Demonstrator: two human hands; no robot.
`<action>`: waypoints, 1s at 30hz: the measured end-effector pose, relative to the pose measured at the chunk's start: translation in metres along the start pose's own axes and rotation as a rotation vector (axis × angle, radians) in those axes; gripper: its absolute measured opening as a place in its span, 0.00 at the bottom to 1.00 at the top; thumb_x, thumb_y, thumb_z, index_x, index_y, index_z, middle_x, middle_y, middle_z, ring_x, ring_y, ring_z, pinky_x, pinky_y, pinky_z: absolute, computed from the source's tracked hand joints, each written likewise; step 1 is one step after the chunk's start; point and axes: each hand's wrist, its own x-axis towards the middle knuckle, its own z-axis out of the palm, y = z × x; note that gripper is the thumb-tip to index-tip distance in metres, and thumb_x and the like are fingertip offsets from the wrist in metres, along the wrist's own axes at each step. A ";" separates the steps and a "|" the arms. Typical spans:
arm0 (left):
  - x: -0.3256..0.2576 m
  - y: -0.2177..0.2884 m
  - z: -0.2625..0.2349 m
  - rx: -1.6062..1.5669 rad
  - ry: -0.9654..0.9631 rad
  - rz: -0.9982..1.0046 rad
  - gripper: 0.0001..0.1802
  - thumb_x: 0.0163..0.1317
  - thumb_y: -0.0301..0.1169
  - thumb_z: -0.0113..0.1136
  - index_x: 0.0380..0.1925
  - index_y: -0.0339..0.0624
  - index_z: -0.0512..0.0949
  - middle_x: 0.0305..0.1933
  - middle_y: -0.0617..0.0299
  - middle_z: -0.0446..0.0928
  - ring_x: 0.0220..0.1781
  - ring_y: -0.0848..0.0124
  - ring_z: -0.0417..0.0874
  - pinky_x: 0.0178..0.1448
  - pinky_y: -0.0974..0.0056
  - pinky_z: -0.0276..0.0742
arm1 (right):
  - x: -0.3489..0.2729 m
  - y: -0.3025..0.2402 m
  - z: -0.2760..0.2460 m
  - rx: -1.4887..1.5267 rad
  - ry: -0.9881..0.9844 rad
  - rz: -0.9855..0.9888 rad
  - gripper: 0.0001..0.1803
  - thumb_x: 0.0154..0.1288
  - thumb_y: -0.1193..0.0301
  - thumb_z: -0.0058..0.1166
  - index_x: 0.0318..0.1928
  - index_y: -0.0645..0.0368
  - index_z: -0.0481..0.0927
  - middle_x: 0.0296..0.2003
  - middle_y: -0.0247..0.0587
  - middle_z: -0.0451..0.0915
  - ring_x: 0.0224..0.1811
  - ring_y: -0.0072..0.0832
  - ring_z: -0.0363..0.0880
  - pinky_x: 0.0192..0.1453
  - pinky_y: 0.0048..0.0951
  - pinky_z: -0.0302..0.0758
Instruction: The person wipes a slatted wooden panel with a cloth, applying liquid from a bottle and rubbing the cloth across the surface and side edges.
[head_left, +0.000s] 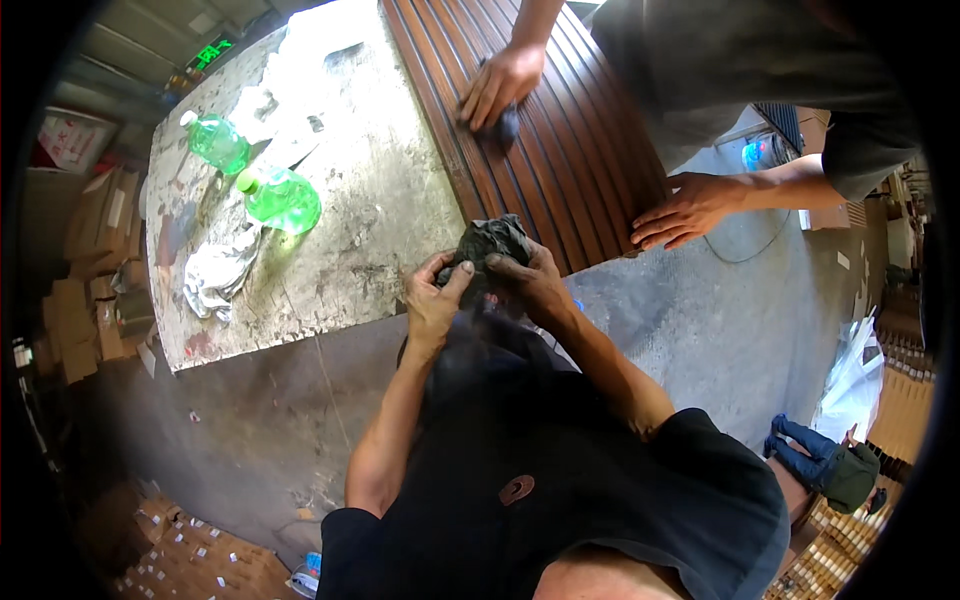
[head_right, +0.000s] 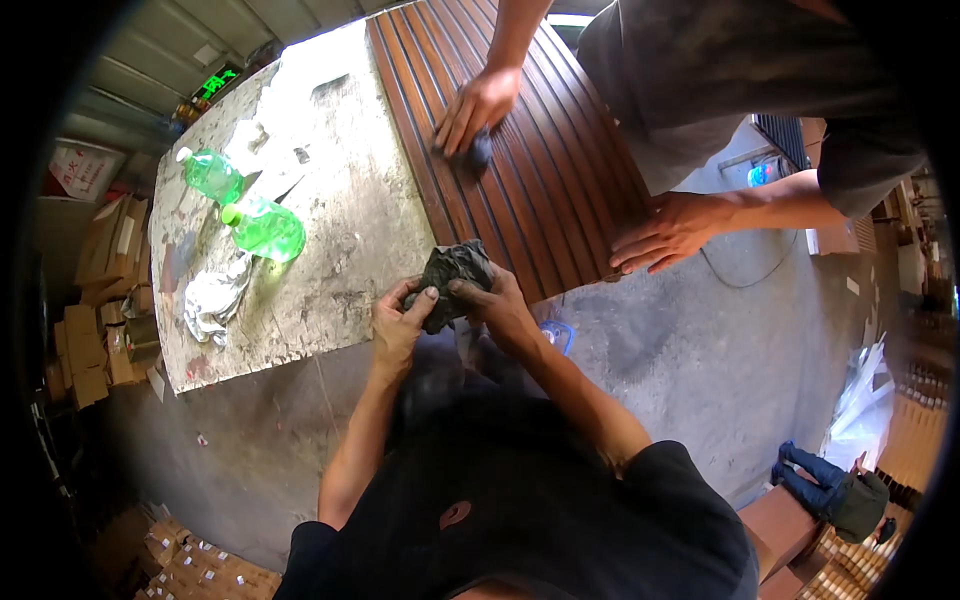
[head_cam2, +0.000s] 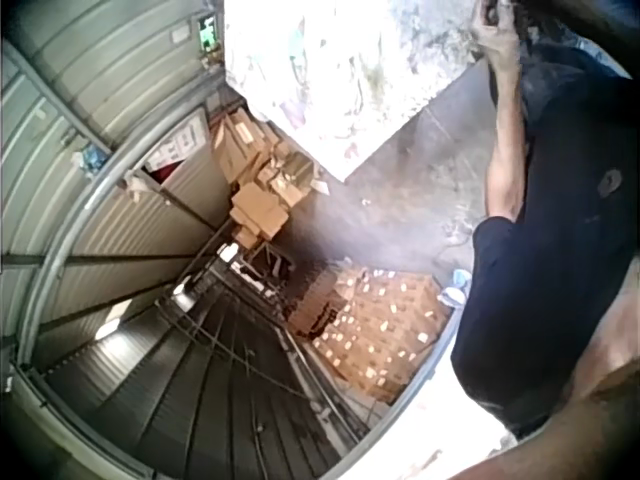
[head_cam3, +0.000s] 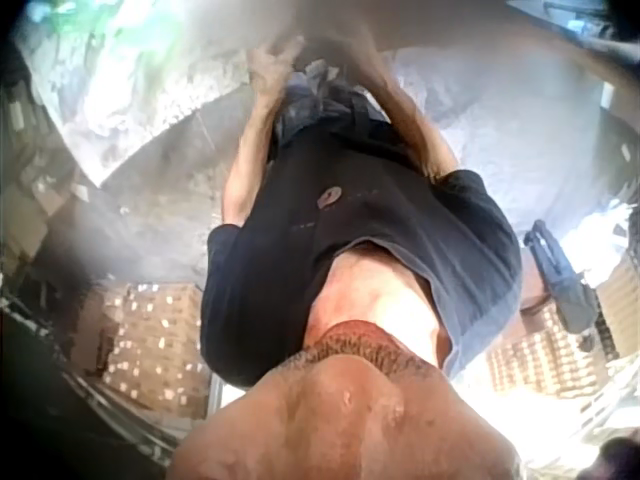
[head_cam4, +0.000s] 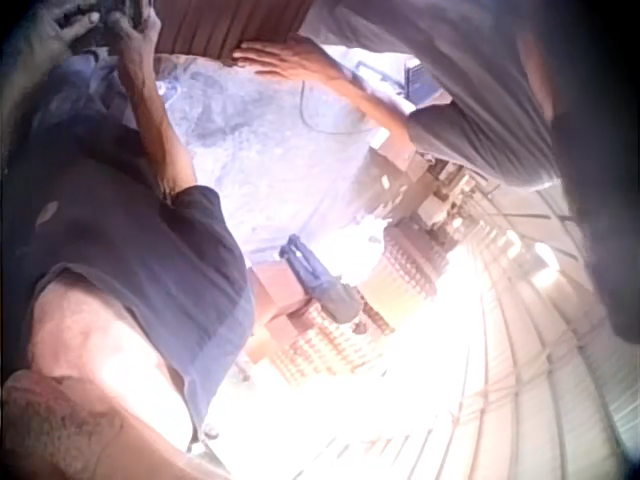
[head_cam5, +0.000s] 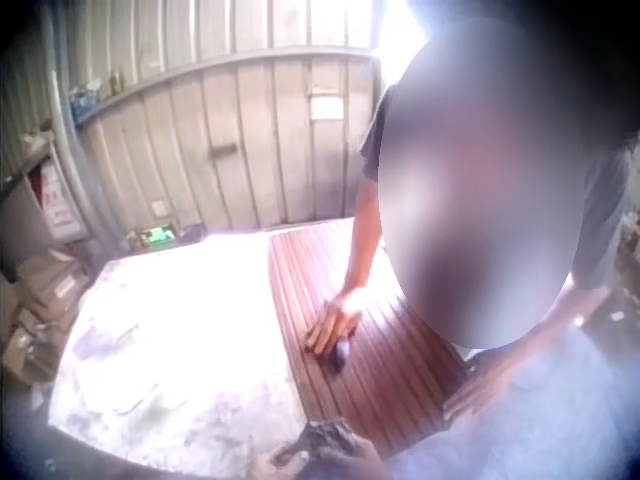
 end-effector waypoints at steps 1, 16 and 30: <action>-0.005 0.004 0.005 -0.003 -0.018 0.015 0.16 0.65 0.32 0.65 0.47 0.30 0.82 0.38 0.63 0.83 0.38 0.79 0.80 0.45 0.72 0.78 | -0.006 -0.001 -0.002 0.004 0.028 0.004 0.17 0.63 0.71 0.62 0.51 0.64 0.79 0.39 0.36 0.83 0.39 0.24 0.82 0.44 0.23 0.78; 0.025 -0.043 0.030 0.804 0.234 0.657 0.30 0.62 0.29 0.59 0.65 0.31 0.67 0.70 0.39 0.65 0.75 0.43 0.60 0.78 0.46 0.54 | -0.050 0.006 -0.056 0.340 0.114 -0.101 0.15 0.67 0.71 0.57 0.52 0.60 0.78 0.45 0.36 0.82 0.48 0.30 0.81 0.58 0.35 0.76; 0.010 -0.060 0.032 0.788 0.064 0.706 0.35 0.63 0.35 0.55 0.67 0.27 0.63 0.71 0.34 0.62 0.74 0.39 0.61 0.77 0.46 0.57 | -0.057 0.012 -0.047 0.337 0.131 -0.034 0.21 0.62 0.68 0.63 0.53 0.64 0.79 0.40 0.39 0.83 0.40 0.30 0.84 0.45 0.31 0.81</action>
